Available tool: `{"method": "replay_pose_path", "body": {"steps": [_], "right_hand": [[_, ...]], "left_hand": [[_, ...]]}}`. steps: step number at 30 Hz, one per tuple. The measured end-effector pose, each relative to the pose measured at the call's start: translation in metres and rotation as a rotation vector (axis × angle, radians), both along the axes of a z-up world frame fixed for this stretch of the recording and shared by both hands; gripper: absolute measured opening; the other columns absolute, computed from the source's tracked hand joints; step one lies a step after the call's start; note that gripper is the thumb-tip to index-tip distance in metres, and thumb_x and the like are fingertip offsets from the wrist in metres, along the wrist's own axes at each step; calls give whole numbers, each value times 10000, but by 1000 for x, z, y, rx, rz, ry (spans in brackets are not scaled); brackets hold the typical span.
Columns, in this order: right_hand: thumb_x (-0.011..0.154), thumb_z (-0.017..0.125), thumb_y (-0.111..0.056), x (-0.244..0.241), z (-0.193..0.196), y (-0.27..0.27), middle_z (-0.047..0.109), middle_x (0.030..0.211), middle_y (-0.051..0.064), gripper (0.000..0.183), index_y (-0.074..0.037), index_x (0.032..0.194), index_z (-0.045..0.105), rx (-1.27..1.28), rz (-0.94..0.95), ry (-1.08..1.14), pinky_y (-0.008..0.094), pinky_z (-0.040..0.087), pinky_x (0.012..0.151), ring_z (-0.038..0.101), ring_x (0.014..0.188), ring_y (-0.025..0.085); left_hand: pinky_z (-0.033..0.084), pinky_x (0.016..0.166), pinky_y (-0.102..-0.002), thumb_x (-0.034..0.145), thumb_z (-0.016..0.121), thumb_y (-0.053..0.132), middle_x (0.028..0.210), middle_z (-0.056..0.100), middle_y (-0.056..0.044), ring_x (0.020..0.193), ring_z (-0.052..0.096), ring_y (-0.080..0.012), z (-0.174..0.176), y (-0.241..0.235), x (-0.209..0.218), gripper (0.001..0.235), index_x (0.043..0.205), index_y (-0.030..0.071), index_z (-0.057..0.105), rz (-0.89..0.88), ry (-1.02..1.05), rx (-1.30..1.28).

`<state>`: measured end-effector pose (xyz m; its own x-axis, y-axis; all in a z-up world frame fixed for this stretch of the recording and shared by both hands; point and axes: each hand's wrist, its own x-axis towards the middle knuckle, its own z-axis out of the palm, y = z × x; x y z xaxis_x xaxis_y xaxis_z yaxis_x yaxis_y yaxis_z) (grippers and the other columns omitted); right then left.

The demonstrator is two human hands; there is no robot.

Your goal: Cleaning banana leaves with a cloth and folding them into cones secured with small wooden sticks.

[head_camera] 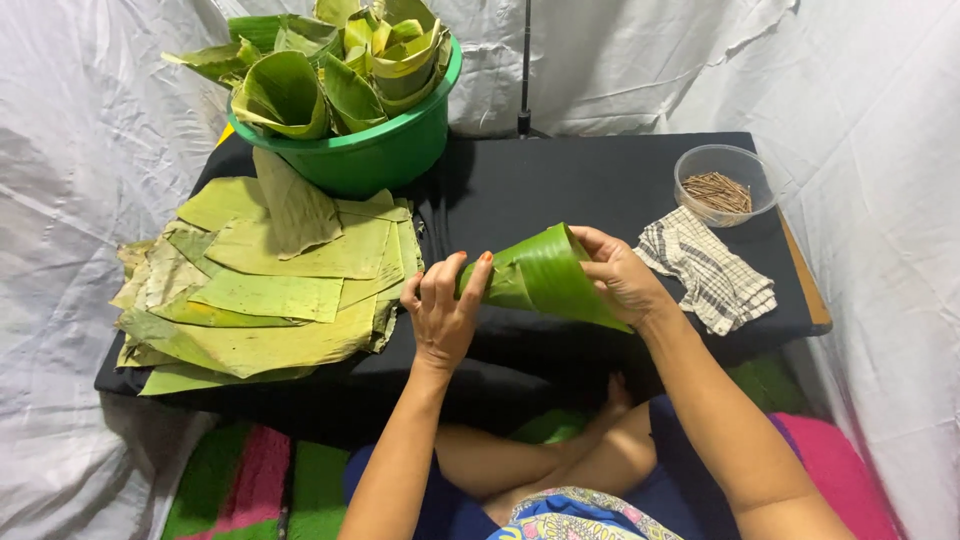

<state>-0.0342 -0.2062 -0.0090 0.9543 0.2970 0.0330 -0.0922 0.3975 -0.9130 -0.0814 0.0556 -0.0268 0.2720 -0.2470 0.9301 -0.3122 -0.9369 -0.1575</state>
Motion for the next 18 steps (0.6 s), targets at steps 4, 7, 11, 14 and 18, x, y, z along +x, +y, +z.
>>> {"method": "replay_pose_path", "body": {"steps": [4,7,11,14,18], "right_hand": [[836,622,121,-3,3,5,737,1138,162,506,8,1329,643,98,-9,-36,440,619,853,739,986,285],[866,620,110,-3,8,8,736,1179,166,474,1,1327,647,94,-32,-30,438,615,875,731,1016,273],[932,633,-136,-14,42,19,711,1247,151,500,-84,1426,580,-5,15,52,501,621,825,730,1031,283],[905,672,-273,-11,49,24,724,1170,174,543,-115,1414,571,-94,115,119,504,639,687,750,950,342],[871,714,-104,10,42,33,739,903,198,450,-41,1312,651,-202,140,59,414,658,545,769,746,350]], "left_hand": [[312,994,-424,996,630,108,1241,641,-44,1077,609,-207,2,3,-4,472,1422,308,607,-36,-10,-26],[358,927,-374,1012,578,98,1158,655,-28,974,625,-191,1,5,-4,423,1397,264,632,-65,34,-63],[400,753,-362,996,500,55,1074,611,-49,854,588,-233,-2,11,-6,465,1434,177,596,-26,118,-131],[420,674,-385,972,487,22,1044,569,-83,804,561,-277,0,20,-11,535,1492,138,533,-14,228,-160],[522,795,-498,853,591,-73,1076,581,-148,926,624,-399,11,39,-25,751,1550,170,452,-191,743,-378]]}}
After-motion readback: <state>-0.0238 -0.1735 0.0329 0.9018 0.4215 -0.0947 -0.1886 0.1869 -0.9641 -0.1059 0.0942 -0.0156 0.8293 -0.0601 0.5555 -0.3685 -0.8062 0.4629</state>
